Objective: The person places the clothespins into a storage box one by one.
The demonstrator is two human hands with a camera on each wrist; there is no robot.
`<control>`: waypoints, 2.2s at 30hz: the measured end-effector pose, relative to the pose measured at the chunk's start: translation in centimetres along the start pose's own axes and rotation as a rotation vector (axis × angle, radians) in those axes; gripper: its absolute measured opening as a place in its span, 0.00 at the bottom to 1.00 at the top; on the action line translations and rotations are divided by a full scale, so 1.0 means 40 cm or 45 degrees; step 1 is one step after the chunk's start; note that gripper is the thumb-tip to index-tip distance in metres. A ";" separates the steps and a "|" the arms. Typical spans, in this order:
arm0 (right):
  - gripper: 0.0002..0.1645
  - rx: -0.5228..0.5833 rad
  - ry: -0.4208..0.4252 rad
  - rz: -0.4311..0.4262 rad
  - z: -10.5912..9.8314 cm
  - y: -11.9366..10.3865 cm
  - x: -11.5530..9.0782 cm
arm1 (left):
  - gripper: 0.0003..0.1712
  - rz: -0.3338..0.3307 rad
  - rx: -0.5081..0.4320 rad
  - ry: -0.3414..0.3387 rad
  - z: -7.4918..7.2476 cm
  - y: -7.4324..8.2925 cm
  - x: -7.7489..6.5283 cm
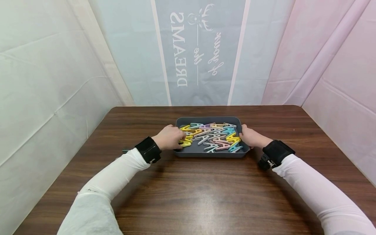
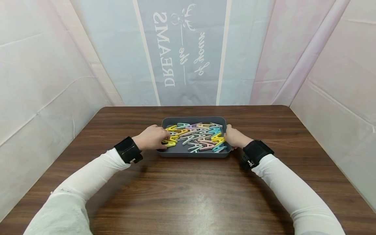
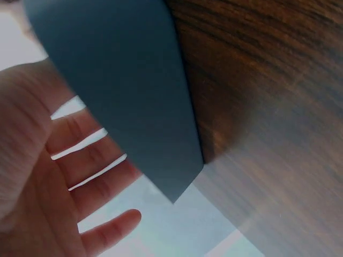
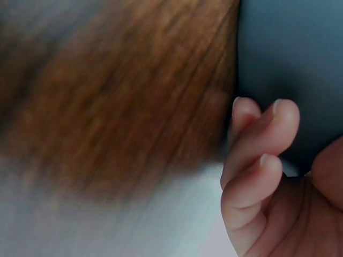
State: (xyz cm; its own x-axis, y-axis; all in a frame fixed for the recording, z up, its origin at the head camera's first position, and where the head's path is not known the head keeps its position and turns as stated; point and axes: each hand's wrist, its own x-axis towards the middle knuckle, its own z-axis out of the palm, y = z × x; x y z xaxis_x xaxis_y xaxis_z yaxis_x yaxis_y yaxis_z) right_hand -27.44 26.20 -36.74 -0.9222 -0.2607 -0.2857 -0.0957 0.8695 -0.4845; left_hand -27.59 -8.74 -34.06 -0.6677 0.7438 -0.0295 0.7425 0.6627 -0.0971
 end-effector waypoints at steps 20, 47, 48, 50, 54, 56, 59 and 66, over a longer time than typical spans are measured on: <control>0.30 0.020 0.007 0.003 0.000 0.004 0.002 | 0.21 -0.528 -0.388 0.130 -0.104 -0.213 -0.303; 0.35 0.001 -0.010 0.029 -0.001 -0.007 -0.001 | 0.26 -0.560 -0.575 -0.144 0.039 -0.246 -0.415; 0.35 -0.001 -0.012 0.031 -0.001 -0.007 -0.001 | 0.25 -0.561 -0.580 -0.146 0.039 -0.246 -0.415; 0.35 -0.003 -0.008 0.031 0.000 -0.005 0.000 | 0.23 -0.559 -0.582 -0.148 0.041 -0.249 -0.416; 0.32 -0.004 0.005 0.025 0.000 -0.003 0.000 | 0.18 -0.563 -0.569 -0.154 0.042 -0.252 -0.415; 0.31 0.003 0.009 0.023 -0.001 -0.003 -0.001 | 0.16 -0.555 -0.560 -0.154 0.043 -0.254 -0.414; 0.31 0.012 0.008 0.018 -0.002 -0.004 -0.001 | 0.13 -0.551 -0.552 -0.152 0.042 -0.255 -0.410; 0.30 0.003 0.008 -0.006 -0.001 -0.001 0.001 | 0.13 -0.528 -0.568 -0.074 0.036 -0.257 -0.403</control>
State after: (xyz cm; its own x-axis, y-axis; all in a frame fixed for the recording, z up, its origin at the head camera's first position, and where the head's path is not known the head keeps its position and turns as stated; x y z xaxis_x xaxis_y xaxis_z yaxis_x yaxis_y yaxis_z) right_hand -27.48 26.15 -36.69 -0.9240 -0.2625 -0.2781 -0.0995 0.8672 -0.4878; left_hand -24.53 -27.67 -34.01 -0.8982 0.4185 -0.1343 0.3621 0.8778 0.3136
